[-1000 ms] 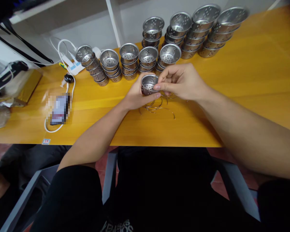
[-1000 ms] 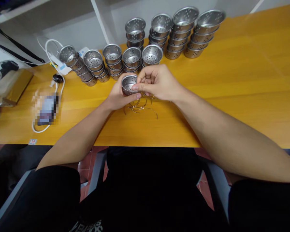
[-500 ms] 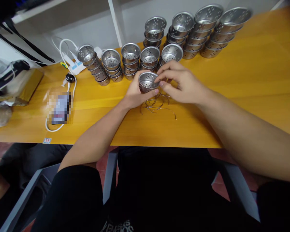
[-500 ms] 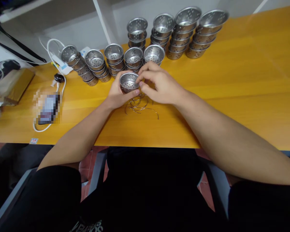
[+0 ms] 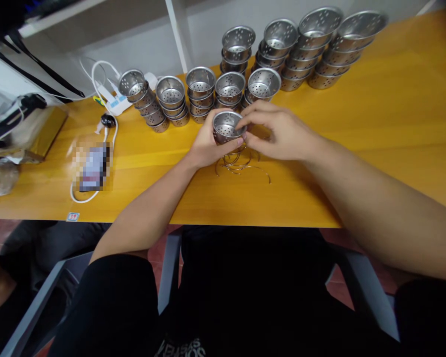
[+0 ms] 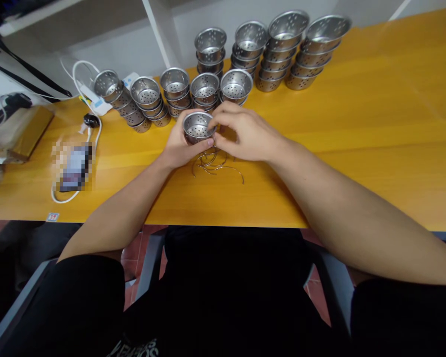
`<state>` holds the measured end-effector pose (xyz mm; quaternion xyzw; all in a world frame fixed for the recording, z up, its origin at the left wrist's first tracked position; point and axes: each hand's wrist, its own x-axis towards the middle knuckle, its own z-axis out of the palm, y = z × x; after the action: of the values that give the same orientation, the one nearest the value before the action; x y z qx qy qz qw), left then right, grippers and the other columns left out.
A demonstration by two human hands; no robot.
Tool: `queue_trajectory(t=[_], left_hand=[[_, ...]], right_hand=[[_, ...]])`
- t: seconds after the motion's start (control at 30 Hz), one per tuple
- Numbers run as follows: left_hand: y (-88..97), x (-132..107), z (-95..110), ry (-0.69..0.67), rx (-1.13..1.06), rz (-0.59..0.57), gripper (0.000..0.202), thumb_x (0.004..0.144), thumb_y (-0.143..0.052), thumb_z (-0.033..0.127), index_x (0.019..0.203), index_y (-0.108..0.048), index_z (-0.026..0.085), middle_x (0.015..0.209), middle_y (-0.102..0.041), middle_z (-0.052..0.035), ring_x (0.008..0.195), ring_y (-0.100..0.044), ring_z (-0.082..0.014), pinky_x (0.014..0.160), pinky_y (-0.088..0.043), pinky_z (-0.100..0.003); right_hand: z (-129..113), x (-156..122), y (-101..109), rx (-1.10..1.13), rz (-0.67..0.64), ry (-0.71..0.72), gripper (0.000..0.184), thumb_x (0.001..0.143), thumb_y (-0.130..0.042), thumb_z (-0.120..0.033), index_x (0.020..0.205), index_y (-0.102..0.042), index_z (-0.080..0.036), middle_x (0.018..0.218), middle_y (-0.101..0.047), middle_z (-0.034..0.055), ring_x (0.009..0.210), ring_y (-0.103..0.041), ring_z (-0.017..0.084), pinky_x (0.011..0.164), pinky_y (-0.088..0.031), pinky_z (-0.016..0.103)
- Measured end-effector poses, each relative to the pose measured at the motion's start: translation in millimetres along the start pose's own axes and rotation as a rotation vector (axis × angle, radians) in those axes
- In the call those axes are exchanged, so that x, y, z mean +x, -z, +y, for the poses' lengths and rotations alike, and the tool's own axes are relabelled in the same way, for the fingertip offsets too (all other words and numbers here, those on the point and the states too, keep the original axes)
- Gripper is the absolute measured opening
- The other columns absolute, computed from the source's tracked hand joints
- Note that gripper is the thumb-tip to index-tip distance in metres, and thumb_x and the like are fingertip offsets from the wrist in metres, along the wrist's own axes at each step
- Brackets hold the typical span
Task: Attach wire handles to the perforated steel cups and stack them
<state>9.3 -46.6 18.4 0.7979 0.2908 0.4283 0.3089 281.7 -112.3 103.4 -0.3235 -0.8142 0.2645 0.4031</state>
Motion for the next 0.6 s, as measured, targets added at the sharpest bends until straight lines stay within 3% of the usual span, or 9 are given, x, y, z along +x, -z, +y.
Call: queue_trajectory(t=[0.17, 0.37, 0.5, 0.6], left_hand=[[-2.5, -2.4, 4.2, -0.001, -0.042, -0.026, 0.099, 0.104, -0.096, 0.086, 0.174, -0.055, 0.030, 0.161, -0.073, -0.0123, 0.153, -0.085, -0.0334, 0.134, -0.073, -0.061], [-7.5, -0.6, 0.6, -0.011, -0.068, -0.017, 0.100, 0.112, -0.083, 0.091, 0.183, -0.041, 0.033, 0.169, -0.067, -0.0131, 0.161, -0.080, -0.0309, 0.134, -0.073, -0.058], [-2.4, 2.8, 2.1, 0.117, -0.133, 0.002, 0.101, 0.102, -0.103, 0.076, 0.177, -0.049, 0.036, 0.172, -0.070, -0.0159, 0.155, -0.081, -0.0305, 0.120, -0.079, -0.050], [0.4, 4.3, 7.5, 0.214, -0.173, 0.060, 0.077, 0.104, -0.105, 0.054, 0.165, -0.063, 0.032, 0.167, -0.076, -0.0160, 0.138, -0.084, -0.0261, 0.111, -0.080, -0.045]], right_hand=[[18.3, -1.1, -5.7, -0.054, -0.034, 0.142, 0.036, 0.111, -0.088, -0.055, 0.138, -0.097, -0.033, 0.150, -0.079, 0.0169, 0.132, -0.080, 0.043, 0.126, -0.068, 0.075], [7.8, -2.7, -1.5, 0.049, 0.062, 0.067, 0.040, 0.102, -0.107, -0.070, 0.121, -0.095, -0.037, 0.142, -0.081, 0.0166, 0.125, -0.076, 0.044, 0.123, -0.068, 0.072], [9.2, 3.0, 11.7, -0.045, 0.249, 0.082, 0.043, 0.111, -0.098, -0.079, 0.123, -0.097, -0.038, 0.144, -0.081, 0.0175, 0.118, -0.074, 0.040, 0.110, -0.070, 0.063], [23.1, 16.6, 28.1, -0.207, 0.375, 0.105, 0.042, 0.120, -0.090, -0.076, 0.131, -0.100, -0.036, 0.140, -0.081, 0.0195, 0.117, -0.074, 0.036, 0.105, -0.066, 0.056]])
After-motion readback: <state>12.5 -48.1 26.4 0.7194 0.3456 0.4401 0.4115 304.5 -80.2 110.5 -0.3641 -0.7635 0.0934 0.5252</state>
